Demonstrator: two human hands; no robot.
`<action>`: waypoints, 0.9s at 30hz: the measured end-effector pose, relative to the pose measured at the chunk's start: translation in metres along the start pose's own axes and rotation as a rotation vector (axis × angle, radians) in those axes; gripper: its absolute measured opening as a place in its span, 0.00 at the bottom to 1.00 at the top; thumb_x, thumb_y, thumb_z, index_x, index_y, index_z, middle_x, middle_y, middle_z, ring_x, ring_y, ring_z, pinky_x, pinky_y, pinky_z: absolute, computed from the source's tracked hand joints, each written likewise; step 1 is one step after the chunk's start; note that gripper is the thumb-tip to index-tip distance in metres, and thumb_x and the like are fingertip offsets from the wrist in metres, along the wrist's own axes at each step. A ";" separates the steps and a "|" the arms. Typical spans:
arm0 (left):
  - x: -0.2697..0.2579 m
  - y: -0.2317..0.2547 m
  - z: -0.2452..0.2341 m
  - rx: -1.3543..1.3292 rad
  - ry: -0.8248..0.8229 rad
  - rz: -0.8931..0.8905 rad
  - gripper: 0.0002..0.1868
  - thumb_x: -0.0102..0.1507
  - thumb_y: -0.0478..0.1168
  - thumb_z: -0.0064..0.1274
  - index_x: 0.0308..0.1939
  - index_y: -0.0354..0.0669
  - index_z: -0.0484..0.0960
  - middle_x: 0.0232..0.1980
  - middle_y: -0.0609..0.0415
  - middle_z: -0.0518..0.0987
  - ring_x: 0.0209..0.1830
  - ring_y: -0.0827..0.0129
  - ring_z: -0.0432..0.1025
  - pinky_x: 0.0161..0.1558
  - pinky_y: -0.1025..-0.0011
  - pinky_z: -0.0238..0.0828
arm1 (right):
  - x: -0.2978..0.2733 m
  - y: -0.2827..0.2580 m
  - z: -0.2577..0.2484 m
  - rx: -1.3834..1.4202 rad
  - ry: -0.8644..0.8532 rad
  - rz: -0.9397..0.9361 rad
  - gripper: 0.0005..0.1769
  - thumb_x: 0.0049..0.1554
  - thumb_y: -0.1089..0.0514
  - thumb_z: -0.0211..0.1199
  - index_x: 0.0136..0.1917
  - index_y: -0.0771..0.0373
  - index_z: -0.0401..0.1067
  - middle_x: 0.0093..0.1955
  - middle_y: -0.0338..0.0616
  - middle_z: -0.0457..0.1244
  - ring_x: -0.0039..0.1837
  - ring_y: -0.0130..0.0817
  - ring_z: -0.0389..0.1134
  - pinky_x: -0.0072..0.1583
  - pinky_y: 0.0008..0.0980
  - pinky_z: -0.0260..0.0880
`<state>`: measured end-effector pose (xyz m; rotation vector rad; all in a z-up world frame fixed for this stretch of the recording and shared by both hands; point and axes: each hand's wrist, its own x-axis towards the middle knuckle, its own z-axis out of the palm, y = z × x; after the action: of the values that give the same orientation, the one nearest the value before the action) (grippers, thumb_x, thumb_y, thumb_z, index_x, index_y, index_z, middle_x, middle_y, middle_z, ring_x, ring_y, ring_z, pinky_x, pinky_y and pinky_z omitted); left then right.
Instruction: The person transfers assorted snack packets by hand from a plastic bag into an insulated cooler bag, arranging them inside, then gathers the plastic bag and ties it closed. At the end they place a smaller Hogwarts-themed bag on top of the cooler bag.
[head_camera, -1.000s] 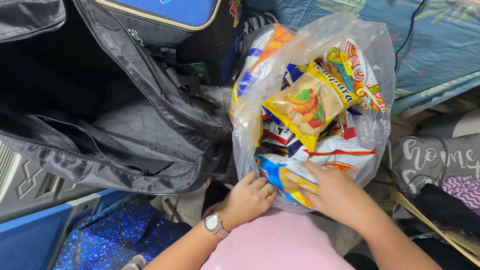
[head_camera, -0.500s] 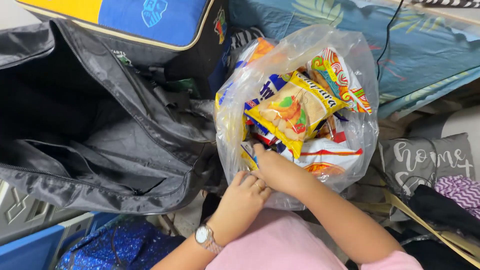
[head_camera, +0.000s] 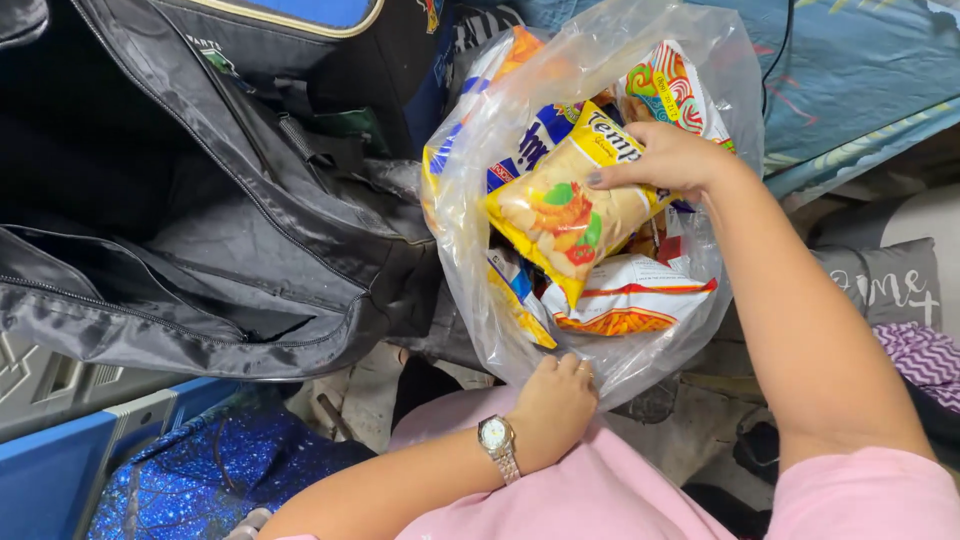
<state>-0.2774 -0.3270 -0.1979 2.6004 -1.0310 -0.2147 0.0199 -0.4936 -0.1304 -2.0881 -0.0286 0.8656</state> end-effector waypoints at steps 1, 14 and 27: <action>-0.001 0.003 0.002 0.047 0.142 0.037 0.13 0.53 0.41 0.53 0.39 0.39 0.79 0.46 0.50 0.81 0.45 0.60 0.77 0.43 0.64 0.67 | -0.011 0.001 0.004 0.105 0.010 -0.049 0.43 0.40 0.57 0.78 0.68 0.66 0.68 0.56 0.44 0.71 0.54 0.30 0.73 0.55 0.34 0.73; 0.021 0.003 0.007 -0.395 0.612 0.107 0.20 0.57 0.40 0.50 0.53 0.44 0.79 0.52 0.46 0.82 0.52 0.50 0.77 0.54 0.56 0.72 | -0.189 0.085 0.051 0.638 0.048 -0.093 0.48 0.32 0.70 0.78 0.68 0.68 0.68 0.63 0.47 0.68 0.62 0.38 0.70 0.64 0.45 0.69; -0.008 0.006 -0.052 -0.247 0.152 0.109 0.05 0.58 0.34 0.52 0.36 0.38 0.79 0.34 0.48 0.81 0.32 0.59 0.79 0.33 0.63 0.74 | -0.204 0.072 0.044 -0.749 0.141 -0.560 0.41 0.32 0.53 0.80 0.59 0.60 0.69 0.58 0.49 0.68 0.61 0.50 0.69 0.59 0.45 0.69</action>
<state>-0.2733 -0.3130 -0.1468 2.2943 -1.0190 -0.1078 -0.1815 -0.5726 -0.0838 -2.6049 -0.9400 0.3765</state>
